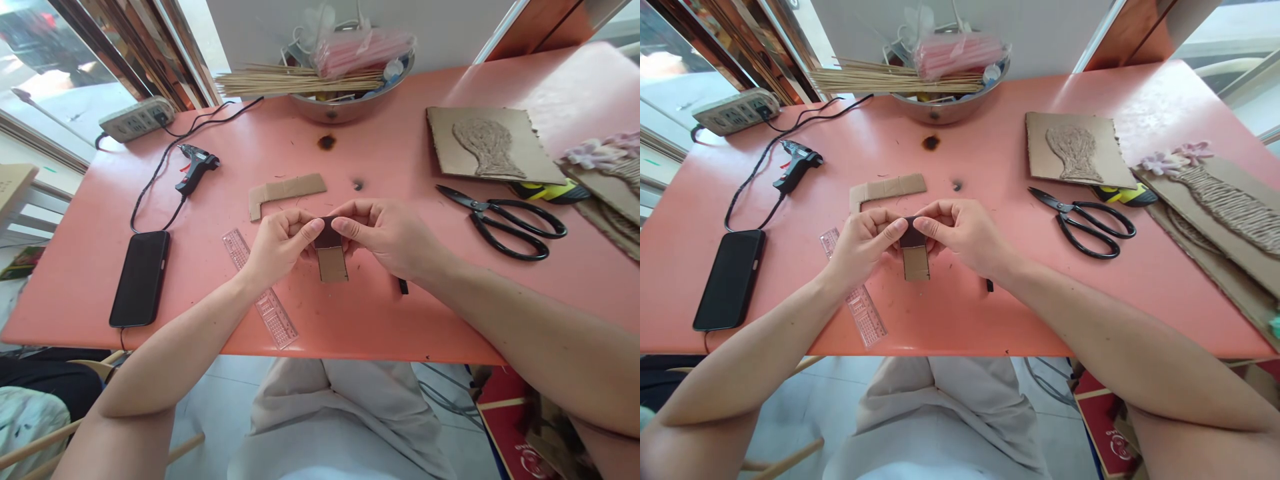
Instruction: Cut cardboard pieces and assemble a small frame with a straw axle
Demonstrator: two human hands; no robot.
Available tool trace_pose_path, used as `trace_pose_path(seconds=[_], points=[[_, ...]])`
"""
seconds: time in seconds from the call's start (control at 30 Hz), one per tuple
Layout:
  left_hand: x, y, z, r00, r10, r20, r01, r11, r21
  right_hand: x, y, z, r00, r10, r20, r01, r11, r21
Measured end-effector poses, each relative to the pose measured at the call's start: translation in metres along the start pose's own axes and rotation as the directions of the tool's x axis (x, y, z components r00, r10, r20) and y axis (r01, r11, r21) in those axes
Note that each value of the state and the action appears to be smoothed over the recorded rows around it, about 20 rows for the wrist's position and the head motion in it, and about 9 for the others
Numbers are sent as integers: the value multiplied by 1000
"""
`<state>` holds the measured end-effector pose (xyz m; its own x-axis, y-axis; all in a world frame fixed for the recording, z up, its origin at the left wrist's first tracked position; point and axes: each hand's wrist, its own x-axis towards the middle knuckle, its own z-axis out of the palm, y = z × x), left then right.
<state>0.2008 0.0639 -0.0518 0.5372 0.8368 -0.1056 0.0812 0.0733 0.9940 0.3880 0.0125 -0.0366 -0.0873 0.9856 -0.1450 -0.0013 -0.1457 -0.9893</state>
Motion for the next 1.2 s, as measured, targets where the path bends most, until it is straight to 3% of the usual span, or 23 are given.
trace_pose_path(seconds=[0.43,0.7,0.77,0.97,1.2], points=[[-4,-1,10,999,22,-29,-24,998,-59,-2,5,3,994,-81,-73,79,996,-28],[-9,-1,12,990,29,139,-23,999,-42,-6,3,6,974,-176,-145,168,984,-61],[-11,0,14,986,38,163,-30,998,-51,-4,1,4,979,-175,-108,169,984,-58],[-15,3,19,983,54,176,-44,997,-57,-1,-7,-1,974,-130,184,169,962,-212],[-15,6,20,984,27,175,-13,997,-77,-3,-7,9,969,-213,128,238,945,-226]])
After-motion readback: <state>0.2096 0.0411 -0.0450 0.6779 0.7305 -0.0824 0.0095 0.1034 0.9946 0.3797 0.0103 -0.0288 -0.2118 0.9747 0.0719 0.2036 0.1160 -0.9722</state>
